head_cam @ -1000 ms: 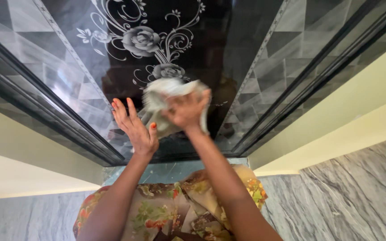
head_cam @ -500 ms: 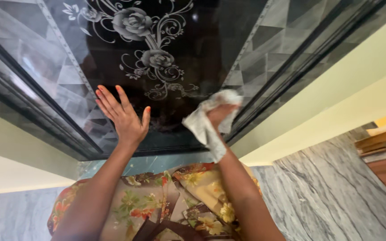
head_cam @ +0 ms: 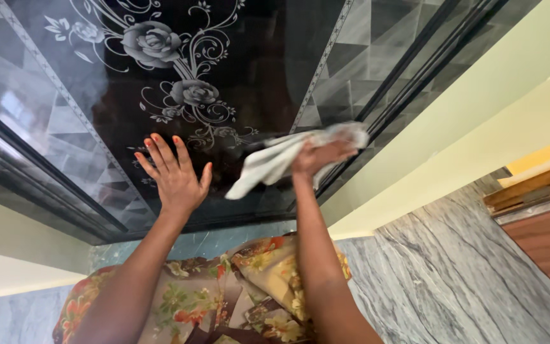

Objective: The person wipes a glass door with a white cloth. They use both hands to rub the surface in circular and back-and-forth motions, covering the area with floral etching.

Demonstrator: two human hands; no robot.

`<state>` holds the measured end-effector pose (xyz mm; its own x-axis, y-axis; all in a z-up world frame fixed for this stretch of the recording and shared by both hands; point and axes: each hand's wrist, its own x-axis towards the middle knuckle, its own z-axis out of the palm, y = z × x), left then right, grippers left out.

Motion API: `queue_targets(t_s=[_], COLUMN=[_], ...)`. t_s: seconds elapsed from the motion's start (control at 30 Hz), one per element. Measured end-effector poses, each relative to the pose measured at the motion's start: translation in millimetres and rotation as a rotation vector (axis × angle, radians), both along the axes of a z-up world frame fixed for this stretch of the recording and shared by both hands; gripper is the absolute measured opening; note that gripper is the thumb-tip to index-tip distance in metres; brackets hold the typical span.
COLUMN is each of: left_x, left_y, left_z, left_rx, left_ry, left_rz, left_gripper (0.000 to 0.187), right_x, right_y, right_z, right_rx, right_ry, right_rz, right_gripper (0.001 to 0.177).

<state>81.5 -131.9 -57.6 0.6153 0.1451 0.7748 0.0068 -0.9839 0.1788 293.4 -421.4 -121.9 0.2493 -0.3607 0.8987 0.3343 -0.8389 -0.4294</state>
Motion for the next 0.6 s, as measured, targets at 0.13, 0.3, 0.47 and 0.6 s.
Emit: queue_targets(t_s=[0.13, 0.3, 0.47, 0.6], left_x=[1.6, 1.1, -5.6, -20.2], left_y=[5.0, 9.8, 8.1, -2.3], left_z=[-5.7, -9.1, 1.7, 23.8], left_rx=[0.017, 0.034, 0.021, -0.048], left_ry=[0.011, 0.016, 0.041, 0.029], left_rz=[0.005, -0.009, -0.023, -0.08], left_gripper=[0.1, 0.099, 0.097, 0.094], right_x=[36.4, 6.2, -8.2, -17.2], right_y=[-22.1, -10.4, 1.9, 8.0], right_z=[-28.1, -76.8, -69.5, -31.0], right_rx=[0.546, 0.961, 1.037, 0.975], right_ry=[0.133, 0.348, 0.367, 0.312], right_rz=[-0.255, -0.033, 0.046, 0.074], right_gripper=[0.084, 0.085, 0.085, 0.086])
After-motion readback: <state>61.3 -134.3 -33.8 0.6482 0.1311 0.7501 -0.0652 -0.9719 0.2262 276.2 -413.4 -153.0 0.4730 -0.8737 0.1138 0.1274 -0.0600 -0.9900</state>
